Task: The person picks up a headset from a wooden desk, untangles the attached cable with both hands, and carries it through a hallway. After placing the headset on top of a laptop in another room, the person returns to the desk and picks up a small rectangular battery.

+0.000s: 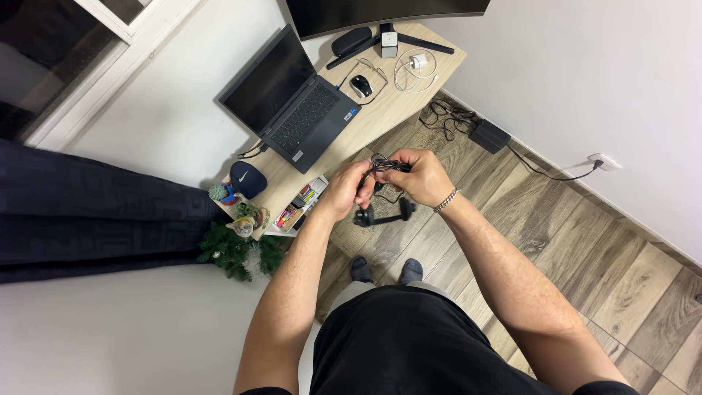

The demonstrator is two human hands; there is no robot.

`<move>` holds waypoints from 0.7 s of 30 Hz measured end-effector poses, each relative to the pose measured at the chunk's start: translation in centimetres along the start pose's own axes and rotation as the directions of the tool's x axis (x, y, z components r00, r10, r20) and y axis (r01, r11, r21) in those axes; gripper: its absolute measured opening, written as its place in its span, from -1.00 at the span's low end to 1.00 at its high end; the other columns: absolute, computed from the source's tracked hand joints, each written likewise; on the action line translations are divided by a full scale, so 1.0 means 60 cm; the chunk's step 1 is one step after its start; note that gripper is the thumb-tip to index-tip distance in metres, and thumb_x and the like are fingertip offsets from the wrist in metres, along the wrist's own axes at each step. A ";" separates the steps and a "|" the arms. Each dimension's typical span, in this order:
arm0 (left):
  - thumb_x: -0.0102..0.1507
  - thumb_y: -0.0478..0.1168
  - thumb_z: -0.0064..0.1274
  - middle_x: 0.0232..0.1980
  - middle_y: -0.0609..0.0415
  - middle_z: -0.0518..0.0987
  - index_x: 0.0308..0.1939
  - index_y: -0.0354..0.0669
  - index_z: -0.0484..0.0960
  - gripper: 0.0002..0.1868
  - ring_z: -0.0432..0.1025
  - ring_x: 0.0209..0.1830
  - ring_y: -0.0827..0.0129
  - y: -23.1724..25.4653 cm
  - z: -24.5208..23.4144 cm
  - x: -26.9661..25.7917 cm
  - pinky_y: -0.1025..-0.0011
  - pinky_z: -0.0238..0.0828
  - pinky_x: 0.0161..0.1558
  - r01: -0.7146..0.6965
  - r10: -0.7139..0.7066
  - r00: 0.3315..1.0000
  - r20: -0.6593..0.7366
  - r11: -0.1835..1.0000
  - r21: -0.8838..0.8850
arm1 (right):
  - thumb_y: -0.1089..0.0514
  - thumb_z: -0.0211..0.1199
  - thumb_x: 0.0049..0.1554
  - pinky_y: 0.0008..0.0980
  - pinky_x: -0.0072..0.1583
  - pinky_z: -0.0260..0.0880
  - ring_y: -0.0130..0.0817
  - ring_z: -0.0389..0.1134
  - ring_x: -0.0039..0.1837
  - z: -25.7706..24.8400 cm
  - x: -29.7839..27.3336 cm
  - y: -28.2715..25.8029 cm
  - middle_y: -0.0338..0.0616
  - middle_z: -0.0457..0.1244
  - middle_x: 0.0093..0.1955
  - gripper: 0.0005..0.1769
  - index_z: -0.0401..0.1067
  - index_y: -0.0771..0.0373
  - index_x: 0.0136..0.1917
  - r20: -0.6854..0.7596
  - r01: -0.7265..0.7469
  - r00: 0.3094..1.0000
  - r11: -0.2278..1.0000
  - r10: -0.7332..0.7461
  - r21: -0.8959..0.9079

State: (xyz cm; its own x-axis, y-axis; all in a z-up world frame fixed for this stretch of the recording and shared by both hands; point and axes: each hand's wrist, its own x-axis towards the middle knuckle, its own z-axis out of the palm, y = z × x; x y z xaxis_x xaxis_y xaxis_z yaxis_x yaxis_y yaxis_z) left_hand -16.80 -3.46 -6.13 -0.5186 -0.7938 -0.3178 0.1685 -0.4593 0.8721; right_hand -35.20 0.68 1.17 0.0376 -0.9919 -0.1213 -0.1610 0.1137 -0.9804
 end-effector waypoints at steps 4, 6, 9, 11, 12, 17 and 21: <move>0.36 -0.15 -0.14 -0.73 0.25 0.07 -0.34 -0.29 0.56 -0.69 -0.03 -0.82 0.60 0.038 0.007 -0.024 0.56 0.16 -0.77 0.038 -0.038 0.999 -0.003 0.998 0.040 | 0.34 0.42 -0.05 -0.59 -0.29 0.41 -0.52 0.39 -0.40 -0.006 -0.003 0.004 -0.15 0.34 -0.48 -0.93 0.58 0.27 -0.22 0.005 -0.017 1.000 1.000 0.017 -0.020; 0.40 -0.11 -0.11 -0.70 0.30 0.00 -0.36 -0.24 0.52 -0.67 -0.06 -0.80 0.63 0.049 0.002 -0.035 0.59 0.12 -0.75 0.066 -0.066 0.998 0.009 0.998 0.007 | 0.39 0.40 -0.05 -0.53 -0.27 0.41 -0.48 0.36 -0.38 -0.015 -0.004 0.018 -0.08 0.33 -0.43 -0.86 0.55 0.36 -0.16 0.052 0.010 0.999 0.994 -0.015 0.106; 0.41 -0.08 -0.11 -0.70 0.31 0.00 -0.41 -0.20 0.50 -0.64 -0.06 -0.79 0.62 0.055 -0.008 -0.044 0.58 0.13 -0.74 0.099 -0.102 0.994 0.036 0.993 0.062 | 0.37 0.42 -0.06 -0.62 -0.26 0.35 -0.56 0.34 -0.36 -0.023 0.003 0.039 -0.16 0.34 -0.43 -0.85 0.57 0.31 -0.16 0.027 0.033 0.999 0.997 -0.035 0.065; 0.42 -0.04 -0.12 -0.70 0.31 0.02 -0.43 -0.19 0.49 -0.61 -0.02 -0.78 0.62 0.060 -0.004 -0.048 0.58 0.16 -0.72 0.097 -0.103 0.993 0.055 0.991 0.096 | 0.34 0.44 -0.05 -0.65 -0.26 0.32 -0.60 0.31 -0.35 -0.019 0.009 0.039 -0.19 0.33 -0.43 -0.85 0.58 0.28 -0.15 0.018 0.042 0.999 0.998 -0.043 0.039; 0.43 0.00 -0.12 -0.71 0.31 0.04 -0.44 -0.18 0.48 -0.58 0.01 -0.77 0.62 0.063 -0.002 -0.050 0.58 0.20 -0.70 0.095 -0.106 0.992 0.075 0.987 0.131 | 0.32 0.45 -0.04 -0.69 -0.25 0.29 -0.64 0.28 -0.34 -0.017 0.011 0.038 -0.23 0.33 -0.43 -0.86 0.60 0.25 -0.15 0.007 0.051 0.999 0.999 -0.051 0.013; 0.44 0.02 -0.13 -0.68 0.29 0.08 -0.44 -0.16 0.48 -0.56 0.06 -0.75 0.61 0.063 -0.002 -0.048 0.57 0.22 -0.68 0.085 -0.099 0.990 0.104 0.987 0.139 | 0.27 0.49 -0.03 -0.70 -0.26 0.22 -0.66 0.23 -0.33 -0.009 0.013 0.022 -0.28 0.31 -0.44 -0.86 0.62 0.18 -0.14 0.001 0.054 0.999 0.998 -0.054 -0.026; 0.45 -0.05 -0.15 -0.65 0.29 0.09 -0.39 -0.18 0.51 -0.61 0.08 -0.73 0.64 0.047 -0.010 -0.038 0.64 0.13 -0.70 0.034 -0.039 0.997 0.064 0.997 0.073 | 0.25 0.50 0.01 -0.71 -0.26 0.19 -0.66 0.23 -0.35 -0.009 0.017 0.049 -0.30 0.27 -0.47 -0.87 0.60 0.19 -0.14 -0.050 0.045 0.998 0.999 -0.044 0.027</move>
State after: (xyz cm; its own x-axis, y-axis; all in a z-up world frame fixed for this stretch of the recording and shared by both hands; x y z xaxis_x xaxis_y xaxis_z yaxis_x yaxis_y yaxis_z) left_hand -14.66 -3.17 -3.15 -0.5773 -0.7481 -0.3272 0.0886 -0.4558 0.8856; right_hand -36.19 -0.05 -1.75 -0.0043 -0.9975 -0.0705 -0.1328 0.0705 -0.9886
